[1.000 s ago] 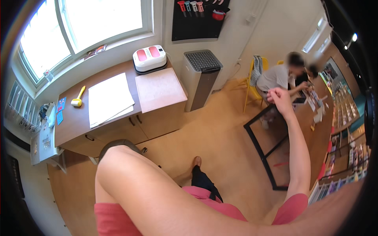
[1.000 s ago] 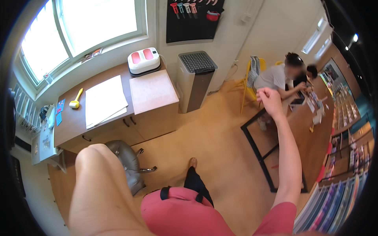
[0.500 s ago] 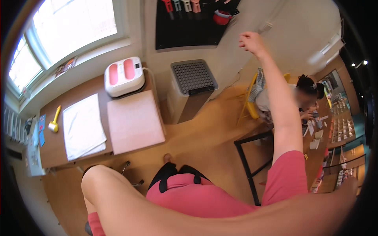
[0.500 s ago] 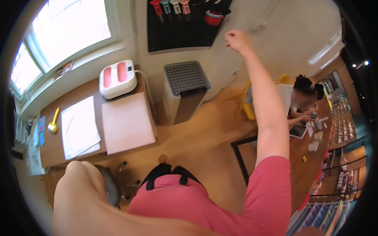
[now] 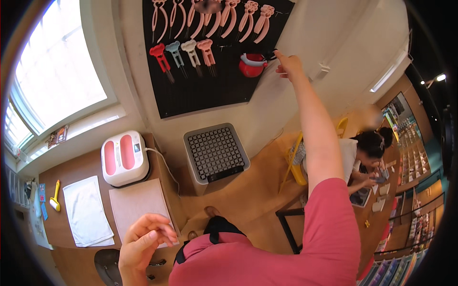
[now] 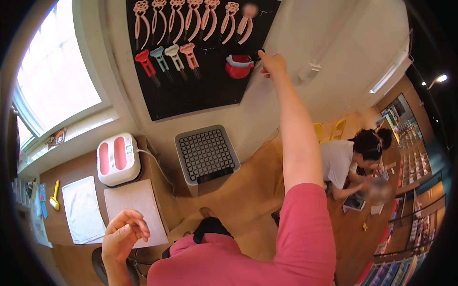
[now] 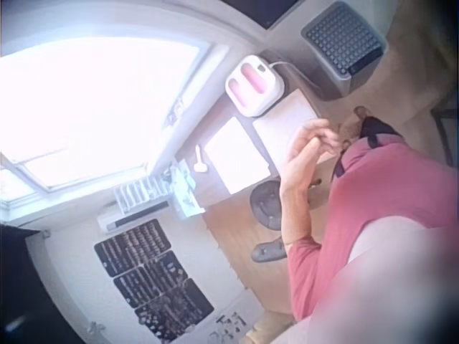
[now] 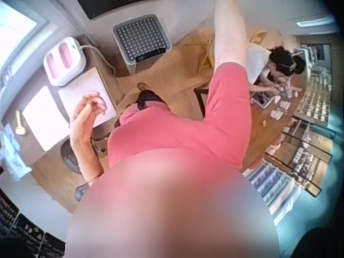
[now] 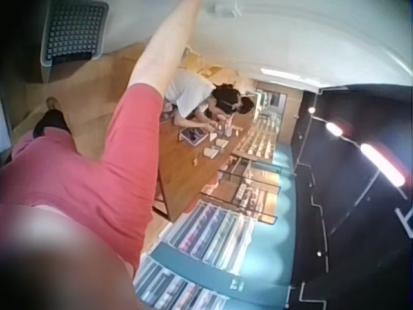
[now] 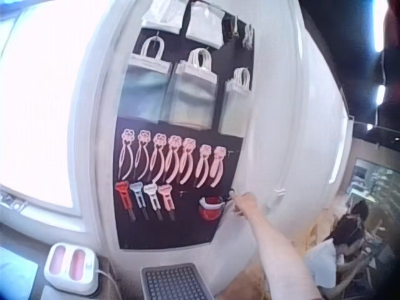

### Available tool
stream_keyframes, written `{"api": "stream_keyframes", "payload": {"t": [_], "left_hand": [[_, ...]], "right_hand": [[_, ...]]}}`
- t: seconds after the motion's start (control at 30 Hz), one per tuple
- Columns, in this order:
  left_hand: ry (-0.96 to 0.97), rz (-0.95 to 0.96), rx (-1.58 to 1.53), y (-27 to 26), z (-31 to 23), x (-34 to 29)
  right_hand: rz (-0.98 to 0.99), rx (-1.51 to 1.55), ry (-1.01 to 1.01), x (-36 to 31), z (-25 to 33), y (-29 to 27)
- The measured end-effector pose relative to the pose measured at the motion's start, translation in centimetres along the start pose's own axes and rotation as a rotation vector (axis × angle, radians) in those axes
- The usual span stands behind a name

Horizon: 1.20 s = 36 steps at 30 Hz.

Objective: The recorder selects small plastic charms and beads to assemble onto a keychain or clasp.

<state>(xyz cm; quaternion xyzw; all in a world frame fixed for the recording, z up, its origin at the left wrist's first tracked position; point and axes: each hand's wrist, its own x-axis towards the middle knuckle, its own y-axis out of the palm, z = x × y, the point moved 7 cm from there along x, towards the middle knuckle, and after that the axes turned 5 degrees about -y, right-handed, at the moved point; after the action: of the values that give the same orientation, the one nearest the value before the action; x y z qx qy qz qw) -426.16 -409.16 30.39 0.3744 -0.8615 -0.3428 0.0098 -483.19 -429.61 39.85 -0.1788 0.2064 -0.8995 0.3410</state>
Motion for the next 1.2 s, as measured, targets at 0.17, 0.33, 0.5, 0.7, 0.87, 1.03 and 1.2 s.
{"api": "stream_keyframes", "payload": {"t": [0.17,0.33,0.5,0.7,0.87,1.03,1.2], "left_hand": [[0.05,-0.19,-0.148,-0.4,1.6,3.9],[0.082,-0.29,-0.247,-0.2,2.6,7.4],[0.062,-0.287,-0.284,0.6,3.4,11.0],[0.054,-0.321,-0.287,2.0,3.5,12.3],[-0.107,-0.365,-0.287,2.9,5.5,14.5],[-0.089,-0.36,-0.352,3.0,7.1,13.8],[0.035,-0.496,-0.437,1.4,9.6,11.2]], "right_hand": [[0.024,-0.098,0.003,7.8,-2.7,1.8],[0.051,0.236,-0.361,8.5,-0.2,2.6],[0.04,0.414,-0.35,8.7,0.0,-1.8],[0.114,0.211,-0.472,9.6,0.9,0.9],[0.263,0.303,-0.349,10.6,-3.7,4.5],[0.172,0.018,-0.421,14.0,-8.2,3.4],[-0.153,-0.167,-0.731,11.8,-10.6,1.1]]}}
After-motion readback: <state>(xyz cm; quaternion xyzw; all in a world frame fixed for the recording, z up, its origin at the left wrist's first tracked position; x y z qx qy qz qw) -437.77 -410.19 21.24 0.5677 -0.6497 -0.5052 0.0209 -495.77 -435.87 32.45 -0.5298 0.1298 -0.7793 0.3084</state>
